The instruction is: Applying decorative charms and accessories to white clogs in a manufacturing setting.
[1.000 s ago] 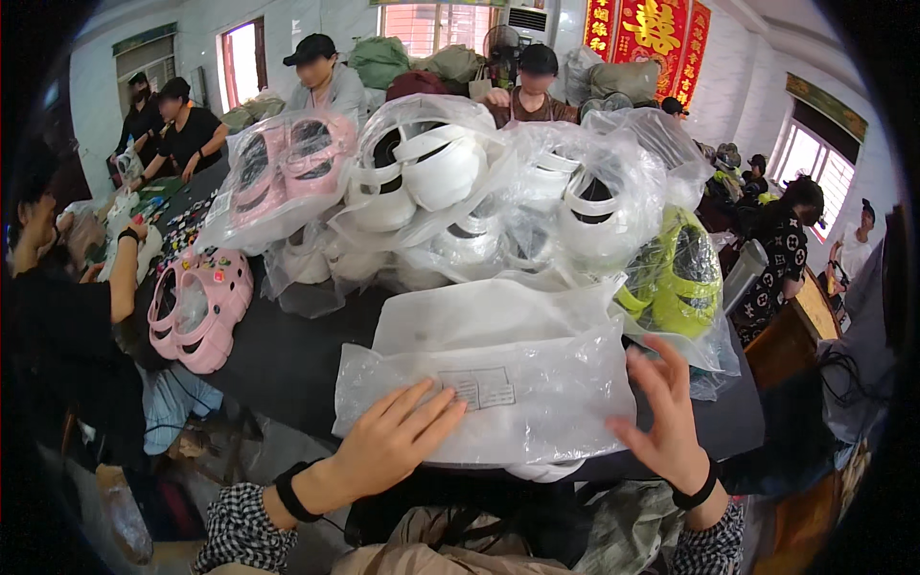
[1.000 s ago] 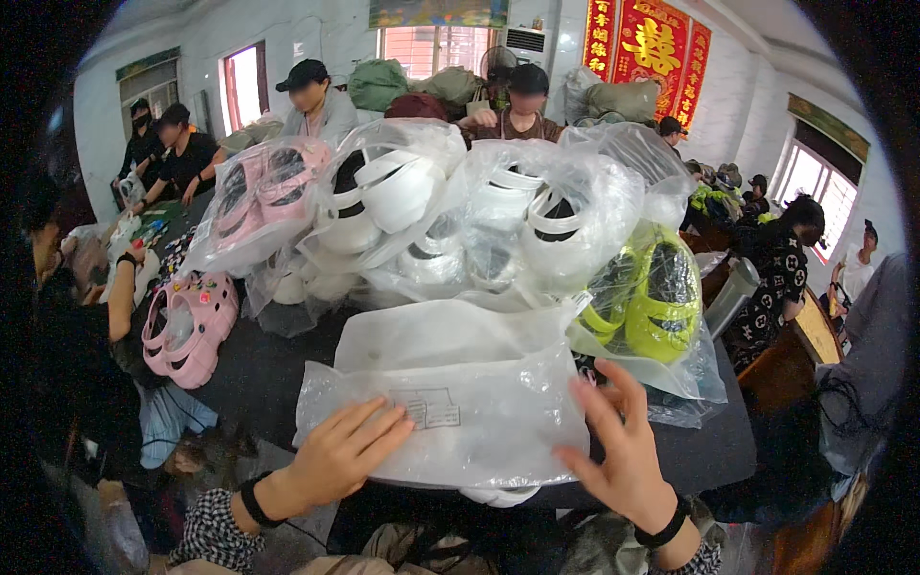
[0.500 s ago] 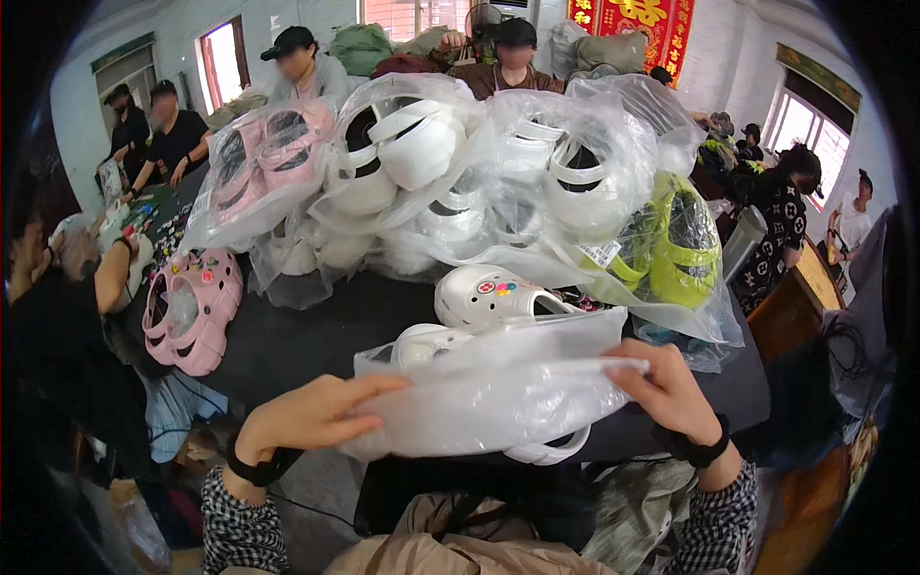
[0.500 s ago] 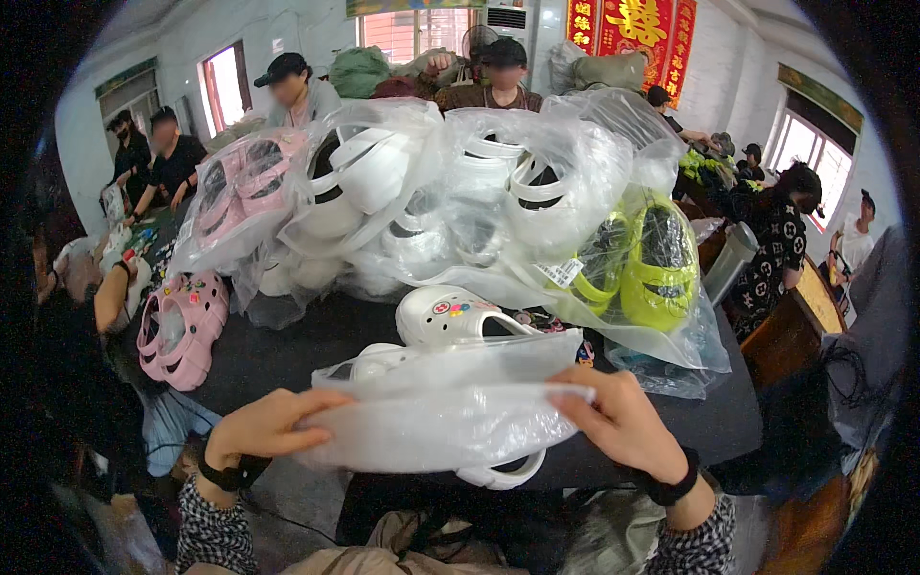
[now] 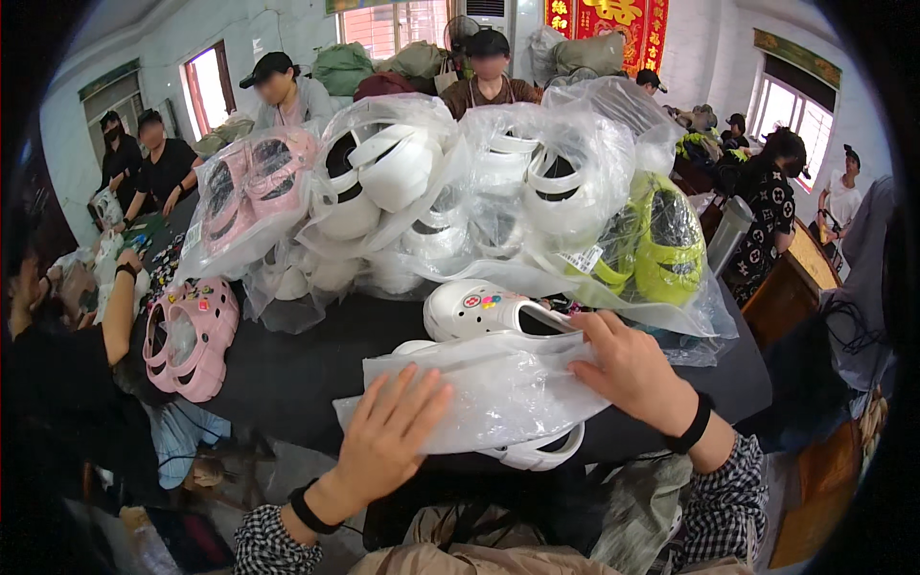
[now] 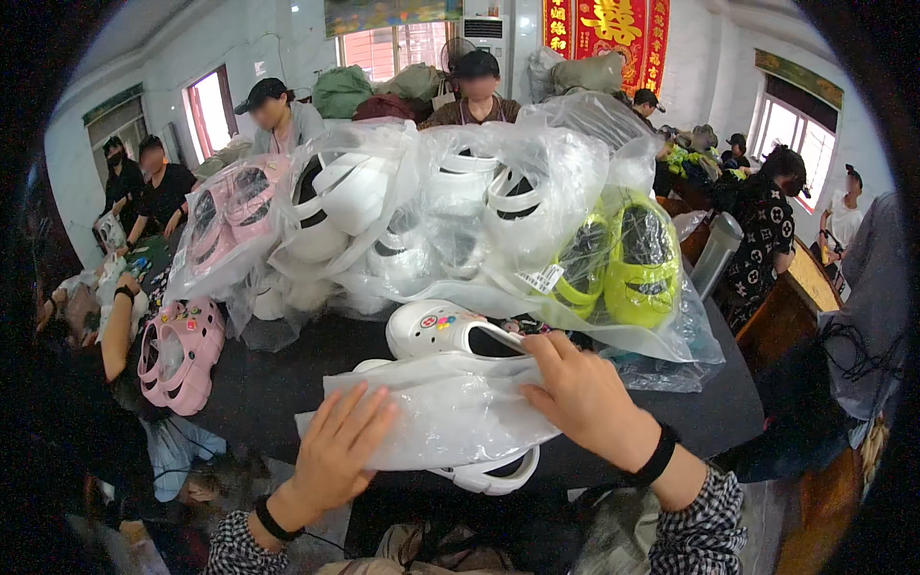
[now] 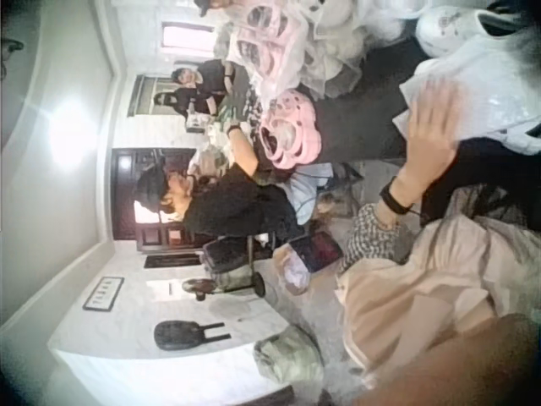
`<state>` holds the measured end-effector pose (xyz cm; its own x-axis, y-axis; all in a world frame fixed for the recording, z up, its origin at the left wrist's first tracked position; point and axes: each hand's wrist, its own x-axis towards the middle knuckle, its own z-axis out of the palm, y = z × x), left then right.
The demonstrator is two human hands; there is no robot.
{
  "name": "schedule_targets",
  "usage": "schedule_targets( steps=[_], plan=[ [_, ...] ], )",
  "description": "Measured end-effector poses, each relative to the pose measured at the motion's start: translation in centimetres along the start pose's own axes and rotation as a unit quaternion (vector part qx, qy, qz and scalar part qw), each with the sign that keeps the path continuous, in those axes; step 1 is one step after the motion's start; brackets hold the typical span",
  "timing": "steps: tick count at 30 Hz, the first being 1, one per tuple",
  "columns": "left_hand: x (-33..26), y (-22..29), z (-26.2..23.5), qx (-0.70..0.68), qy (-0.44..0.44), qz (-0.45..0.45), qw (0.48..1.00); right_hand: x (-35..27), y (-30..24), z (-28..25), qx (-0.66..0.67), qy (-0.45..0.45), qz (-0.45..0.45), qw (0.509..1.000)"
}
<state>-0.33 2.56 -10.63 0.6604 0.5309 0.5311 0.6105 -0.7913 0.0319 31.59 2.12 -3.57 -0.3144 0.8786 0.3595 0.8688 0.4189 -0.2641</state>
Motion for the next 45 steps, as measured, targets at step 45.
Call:
schedule_targets(
  steps=[45],
  plan=[
    [5.6, 4.4, 0.9, -0.372, 0.130, 0.052, 0.918, -3.0, -1.2, -3.9, 0.190, 0.101, -0.041, 0.976]
  ],
)
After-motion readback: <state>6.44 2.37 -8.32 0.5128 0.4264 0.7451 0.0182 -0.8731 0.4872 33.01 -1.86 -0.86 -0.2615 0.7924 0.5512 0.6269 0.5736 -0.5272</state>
